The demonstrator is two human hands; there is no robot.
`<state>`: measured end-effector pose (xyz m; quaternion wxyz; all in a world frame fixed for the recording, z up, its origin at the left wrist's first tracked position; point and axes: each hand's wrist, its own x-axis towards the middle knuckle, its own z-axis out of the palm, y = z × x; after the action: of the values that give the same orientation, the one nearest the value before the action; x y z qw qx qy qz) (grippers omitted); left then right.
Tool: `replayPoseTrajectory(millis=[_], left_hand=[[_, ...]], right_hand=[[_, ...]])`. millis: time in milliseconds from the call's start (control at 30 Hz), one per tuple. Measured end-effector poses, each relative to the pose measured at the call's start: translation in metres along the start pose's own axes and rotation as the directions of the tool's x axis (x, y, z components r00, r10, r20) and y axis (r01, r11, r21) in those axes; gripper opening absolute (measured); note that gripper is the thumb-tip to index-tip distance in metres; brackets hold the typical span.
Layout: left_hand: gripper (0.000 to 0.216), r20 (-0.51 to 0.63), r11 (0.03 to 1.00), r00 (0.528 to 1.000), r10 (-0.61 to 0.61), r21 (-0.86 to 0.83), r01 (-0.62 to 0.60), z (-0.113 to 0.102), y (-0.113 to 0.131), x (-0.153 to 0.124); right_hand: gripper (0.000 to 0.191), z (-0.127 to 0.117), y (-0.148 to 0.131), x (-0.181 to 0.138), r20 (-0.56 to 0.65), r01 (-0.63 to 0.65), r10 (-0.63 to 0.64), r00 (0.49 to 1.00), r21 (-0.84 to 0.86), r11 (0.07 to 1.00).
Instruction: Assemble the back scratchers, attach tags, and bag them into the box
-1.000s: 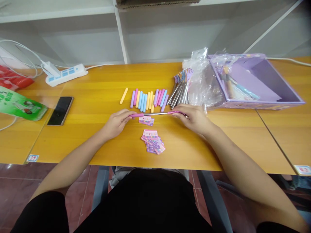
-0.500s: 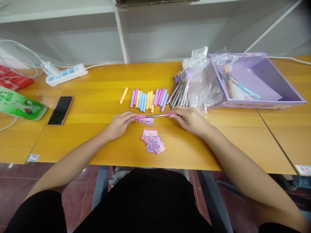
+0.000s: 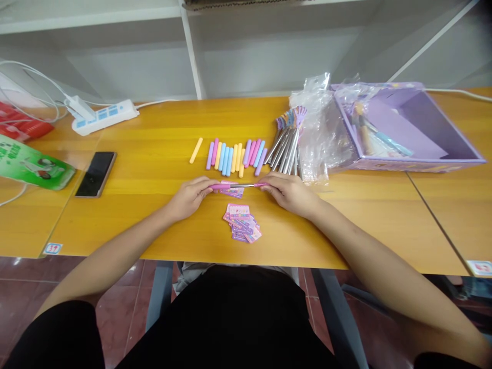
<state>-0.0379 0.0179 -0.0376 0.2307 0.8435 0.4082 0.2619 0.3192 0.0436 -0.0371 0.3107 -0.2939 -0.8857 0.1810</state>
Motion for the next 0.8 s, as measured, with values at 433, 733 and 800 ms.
replayPoseTrajectory(millis=[433,733,800], left_hand=[[0.035,0.027,1.0,1.0,0.015,0.018,-0.016,0.002,-0.001,0.0],[0.034,0.019,0.999,0.999,0.038,0.022,-0.039,0.004,-0.001,0.001],[0.034,0.021,0.999,0.999,0.04,0.017,-0.041,0.005,0.0,0.001]], right_hand=[[0.025,0.008,-0.007,0.002,0.004,0.001,-0.001,1.0,0.012,1.0],[0.026,0.014,-0.008,0.003,-0.003,0.008,-0.008,1.0,0.004,1.0],[0.027,0.015,-0.008,0.003,0.002,-0.002,0.002,1.0,0.012,1.0]])
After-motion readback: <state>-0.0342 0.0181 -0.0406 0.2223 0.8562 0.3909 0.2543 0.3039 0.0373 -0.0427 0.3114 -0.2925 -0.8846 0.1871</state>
